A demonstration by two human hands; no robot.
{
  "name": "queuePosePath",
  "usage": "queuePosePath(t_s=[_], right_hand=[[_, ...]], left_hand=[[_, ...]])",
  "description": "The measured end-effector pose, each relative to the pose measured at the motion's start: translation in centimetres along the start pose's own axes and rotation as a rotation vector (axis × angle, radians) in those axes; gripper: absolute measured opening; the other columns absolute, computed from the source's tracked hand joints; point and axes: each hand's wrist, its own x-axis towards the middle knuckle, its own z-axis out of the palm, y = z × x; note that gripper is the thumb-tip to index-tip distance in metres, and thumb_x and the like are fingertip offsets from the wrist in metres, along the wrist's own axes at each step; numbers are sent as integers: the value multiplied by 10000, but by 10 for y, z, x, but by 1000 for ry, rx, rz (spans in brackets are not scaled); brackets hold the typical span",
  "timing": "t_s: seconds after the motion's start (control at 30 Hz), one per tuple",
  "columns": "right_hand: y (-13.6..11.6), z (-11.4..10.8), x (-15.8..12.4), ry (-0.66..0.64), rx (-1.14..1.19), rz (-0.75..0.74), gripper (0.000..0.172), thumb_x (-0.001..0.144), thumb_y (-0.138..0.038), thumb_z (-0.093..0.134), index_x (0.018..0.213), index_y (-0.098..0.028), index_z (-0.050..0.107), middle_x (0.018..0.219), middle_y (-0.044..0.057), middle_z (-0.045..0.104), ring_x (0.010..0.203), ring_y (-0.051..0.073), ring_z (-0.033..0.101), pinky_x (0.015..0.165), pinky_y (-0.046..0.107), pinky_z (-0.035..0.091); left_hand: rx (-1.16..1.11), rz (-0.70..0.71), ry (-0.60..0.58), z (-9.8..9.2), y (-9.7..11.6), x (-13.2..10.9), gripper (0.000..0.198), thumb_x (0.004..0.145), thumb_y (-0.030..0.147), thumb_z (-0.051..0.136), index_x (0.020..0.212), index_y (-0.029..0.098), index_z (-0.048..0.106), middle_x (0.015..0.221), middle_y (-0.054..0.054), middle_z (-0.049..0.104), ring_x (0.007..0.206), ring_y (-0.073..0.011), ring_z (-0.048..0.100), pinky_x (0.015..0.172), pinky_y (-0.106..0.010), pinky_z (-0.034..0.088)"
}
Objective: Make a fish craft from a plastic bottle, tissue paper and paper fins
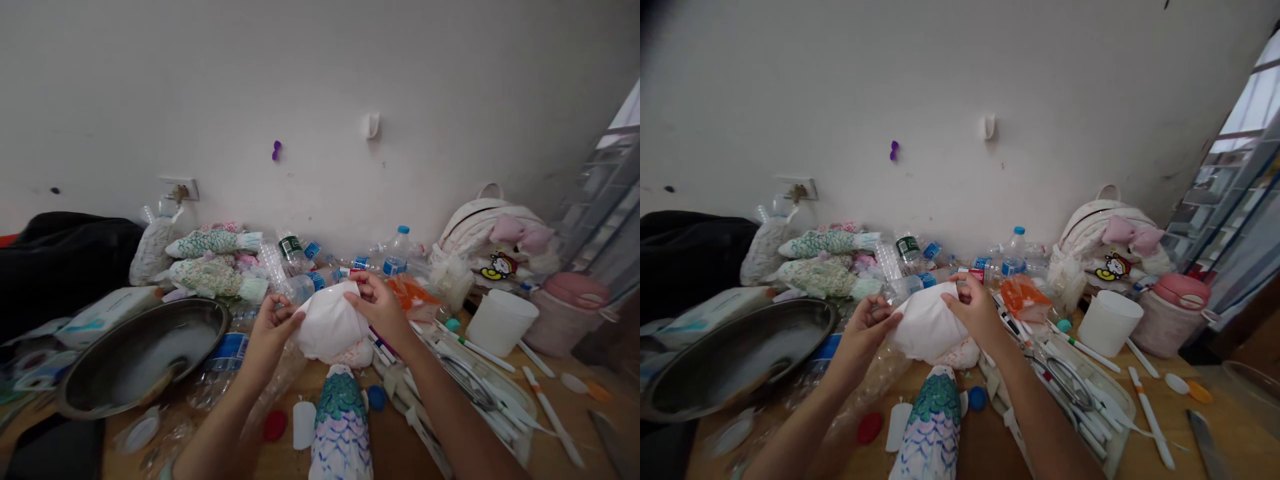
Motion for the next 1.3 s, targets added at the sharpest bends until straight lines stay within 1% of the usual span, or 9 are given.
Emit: queuePosePath(t_s=[0.2, 0.27, 0.37, 0.5, 0.67, 0.8, 0.93, 1.1, 1.3], right_hand=[[-5, -2, 3, 107, 243, 192, 377, 688, -537, 586, 800, -179, 615, 600, -7, 603, 515, 114, 518, 483, 214, 390], [-5, -3, 4, 106, 295, 291, 374, 699, -534, 579, 749, -167, 631, 592, 3, 613, 504, 111, 522, 482, 216, 398], [-3, -3, 4, 102, 297, 401, 280, 690, -439, 627, 665, -160, 629, 558, 2, 616, 482, 116, 529, 467, 220, 393], [-1, -3, 3, 19, 332, 481, 203, 620, -346, 706, 669, -160, 642, 530, -12, 613, 472, 118, 536, 455, 217, 378], [-10, -9, -1, -108, 312, 551, 262, 516, -333, 783, 630, -153, 631, 522, -35, 596, 446, 82, 501, 461, 203, 379], [-17, -16, -3, -192, 210, 502, 322, 531, -424, 761, 582, -135, 630, 527, -18, 592, 463, 84, 499, 451, 204, 354], [-16, -20, -2, -263, 80, 375, 286, 604, -414, 713, 666, -137, 676, 622, 8, 628, 549, 107, 524, 527, 229, 379], [-15, -19, -1, -208, -196, 246, 250, 651, -381, 668, 725, -144, 696, 614, -6, 601, 553, 99, 468, 511, 221, 321], [-11, -14, 0, -149, -216, 201, 263, 645, -377, 653, 741, -139, 705, 638, 7, 623, 568, 111, 483, 537, 228, 346]], left_hand=[[45, 37, 6, -1, -1, 1, 400, 587, 264, 739, 791, 208, 399, 607, 64, 613, 512, -73, 529, 491, -153, 391], [56, 41, 4, -2, -2, 1, 392, 585, 269, 737, 784, 205, 405, 597, 69, 593, 511, -70, 514, 488, -152, 381], [90, 59, -13, -2, -3, 0, 356, 587, 274, 732, 723, 189, 414, 582, 73, 545, 517, -55, 471, 489, -143, 349], [135, 64, -46, 0, 0, -2, 349, 579, 270, 730, 635, 174, 399, 580, 68, 492, 527, -47, 418, 490, -142, 320], [149, 73, -54, 3, 2, -4, 348, 557, 265, 727, 609, 176, 395, 560, 74, 452, 514, -48, 384, 478, -148, 304], [154, 37, -68, 3, 2, -2, 348, 549, 286, 715, 611, 182, 388, 537, 77, 437, 494, -49, 351, 454, -153, 282], [164, 16, -70, -1, 0, -1, 344, 548, 297, 704, 620, 184, 387, 522, 82, 423, 480, -47, 335, 442, -153, 267], [165, 40, -52, -4, -2, 0, 290, 578, 271, 691, 658, 176, 430, 562, 75, 452, 505, -46, 375, 457, -143, 291], [66, 32, -7, 0, 0, -3, 343, 587, 294, 705, 809, 211, 456, 596, 78, 503, 491, -63, 435, 441, -151, 338]])
